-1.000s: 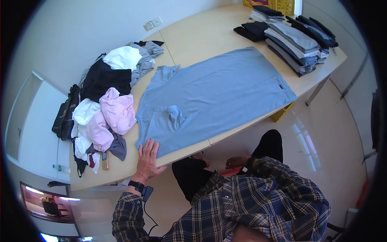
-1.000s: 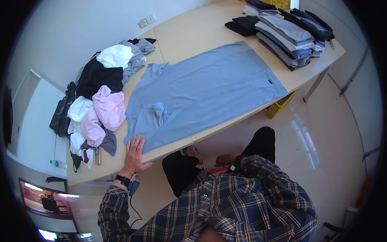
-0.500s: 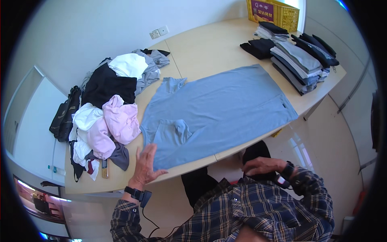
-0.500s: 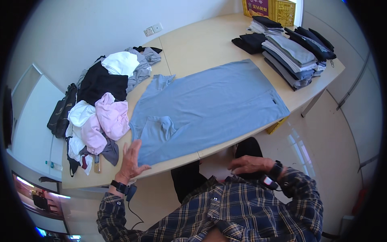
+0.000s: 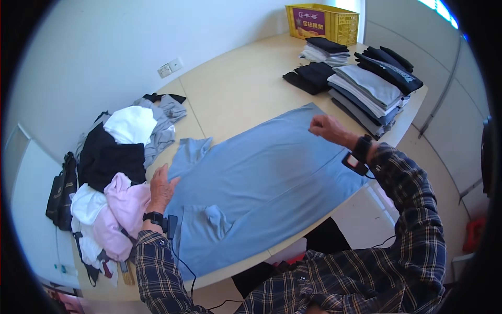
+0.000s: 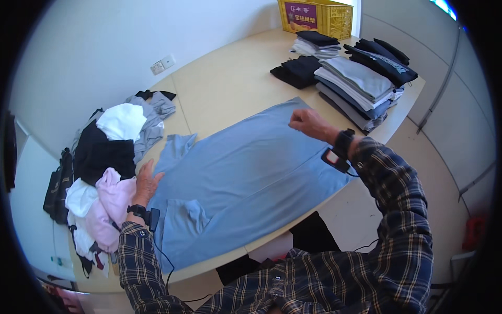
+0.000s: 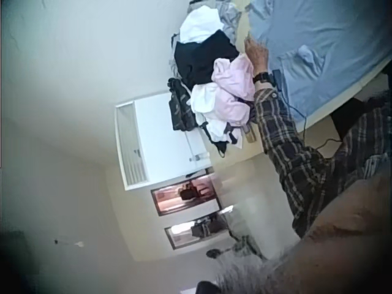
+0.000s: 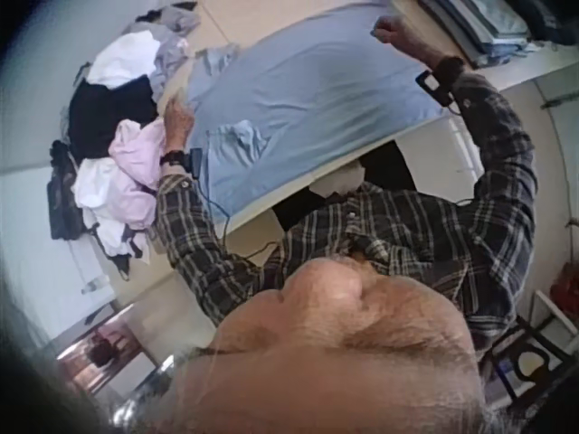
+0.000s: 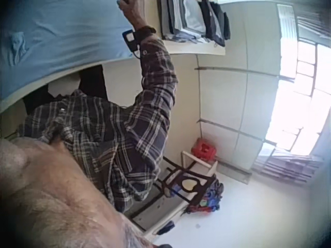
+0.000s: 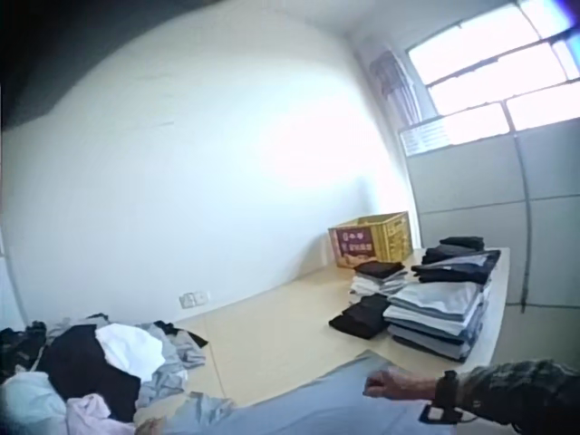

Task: Folding a blue t-shirt on a table.

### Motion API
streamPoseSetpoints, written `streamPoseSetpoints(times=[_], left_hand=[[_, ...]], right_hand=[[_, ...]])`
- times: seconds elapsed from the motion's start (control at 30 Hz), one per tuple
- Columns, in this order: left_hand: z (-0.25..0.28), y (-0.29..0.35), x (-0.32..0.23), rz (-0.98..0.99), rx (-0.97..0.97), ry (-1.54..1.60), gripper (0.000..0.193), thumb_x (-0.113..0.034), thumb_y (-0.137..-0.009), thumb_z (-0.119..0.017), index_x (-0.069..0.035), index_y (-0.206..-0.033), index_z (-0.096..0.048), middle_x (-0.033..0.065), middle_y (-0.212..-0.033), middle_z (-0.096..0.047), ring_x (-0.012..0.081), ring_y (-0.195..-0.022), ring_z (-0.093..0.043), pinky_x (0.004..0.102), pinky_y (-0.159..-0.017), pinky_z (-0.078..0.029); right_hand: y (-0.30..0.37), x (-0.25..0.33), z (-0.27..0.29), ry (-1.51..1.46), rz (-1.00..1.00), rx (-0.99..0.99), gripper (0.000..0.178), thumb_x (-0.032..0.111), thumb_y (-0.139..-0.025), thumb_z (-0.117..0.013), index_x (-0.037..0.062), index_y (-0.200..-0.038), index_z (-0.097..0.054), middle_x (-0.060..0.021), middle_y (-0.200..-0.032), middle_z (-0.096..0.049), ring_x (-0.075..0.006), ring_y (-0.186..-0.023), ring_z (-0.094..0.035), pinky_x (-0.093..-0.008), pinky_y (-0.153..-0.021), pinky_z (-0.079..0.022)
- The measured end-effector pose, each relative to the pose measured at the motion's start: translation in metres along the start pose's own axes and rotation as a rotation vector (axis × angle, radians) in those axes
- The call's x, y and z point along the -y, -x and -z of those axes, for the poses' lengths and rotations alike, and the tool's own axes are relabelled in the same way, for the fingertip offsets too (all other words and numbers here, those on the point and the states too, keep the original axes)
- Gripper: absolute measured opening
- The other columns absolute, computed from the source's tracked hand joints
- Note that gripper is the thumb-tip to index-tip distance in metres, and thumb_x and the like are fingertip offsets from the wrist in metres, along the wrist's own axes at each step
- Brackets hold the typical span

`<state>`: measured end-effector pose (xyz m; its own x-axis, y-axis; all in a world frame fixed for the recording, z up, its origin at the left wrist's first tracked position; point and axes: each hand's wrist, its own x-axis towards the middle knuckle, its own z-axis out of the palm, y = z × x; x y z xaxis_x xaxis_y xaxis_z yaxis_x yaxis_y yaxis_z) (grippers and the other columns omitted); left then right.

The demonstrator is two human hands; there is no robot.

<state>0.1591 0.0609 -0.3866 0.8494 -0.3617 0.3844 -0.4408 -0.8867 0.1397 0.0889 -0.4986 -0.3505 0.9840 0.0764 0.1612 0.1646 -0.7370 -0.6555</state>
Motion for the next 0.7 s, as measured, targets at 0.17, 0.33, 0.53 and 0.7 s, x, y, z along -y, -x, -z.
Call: streamPoseSetpoints(times=[0.17, 0.33, 0.53, 0.7], left_hand=[[-0.034, -0.028, 0.042, 0.061, -0.022, -0.052, 0.059, -0.017, -0.075, -0.076, 0.001, -0.125, -0.050, 0.0218, -0.120, -0.057, 0.0375, -0.115, -0.053, 0.0436, -0.097, -0.044], [-0.063, -0.064, 0.039, 0.041, -0.017, -0.086, 0.060, -0.012, -0.077, -0.070, -0.003, -0.131, -0.045, 0.0199, -0.134, -0.050, 0.0373, -0.124, -0.047, 0.0433, -0.101, -0.042], [-0.070, -0.088, 0.037, 0.102, 0.044, -0.118, 0.064, -0.013, -0.078, -0.068, -0.007, -0.136, -0.042, 0.0207, -0.136, -0.049, 0.0361, -0.128, -0.045, 0.0420, -0.103, -0.041], [-0.065, -0.112, 0.027, 0.366, 0.257, 0.070, 0.065, -0.018, -0.075, -0.073, -0.007, -0.133, -0.047, 0.0214, -0.127, -0.056, 0.0340, -0.121, -0.053, 0.0395, -0.100, -0.044]], right_hand=[[-0.061, -0.039, -0.014, 0.315, 0.151, -0.106, 0.011, 0.012, -0.082, -0.061, 0.0038, -0.087, -0.064, -0.0119, -0.088, -0.068, -0.0284, -0.085, -0.063, -0.0373, -0.077, -0.048], [-0.094, -0.079, -0.023, 0.598, 0.225, -0.216, 0.016, 0.007, -0.079, -0.058, 0.0044, -0.093, -0.065, -0.0136, -0.099, -0.066, -0.0323, -0.101, -0.060, -0.0407, -0.087, -0.046], [-0.122, -0.085, -0.030, 0.663, 0.143, -0.090, 0.027, 0.007, -0.079, -0.057, 0.0088, -0.103, -0.068, -0.0131, -0.109, -0.064, -0.0313, -0.111, -0.058, -0.0400, -0.092, -0.046], [-0.132, -0.066, -0.017, 0.698, 0.018, 0.131, 0.034, 0.002, -0.072, -0.058, 0.0073, -0.105, -0.067, -0.0143, -0.107, -0.064, -0.0328, -0.108, -0.058, -0.0409, -0.094, -0.045]])
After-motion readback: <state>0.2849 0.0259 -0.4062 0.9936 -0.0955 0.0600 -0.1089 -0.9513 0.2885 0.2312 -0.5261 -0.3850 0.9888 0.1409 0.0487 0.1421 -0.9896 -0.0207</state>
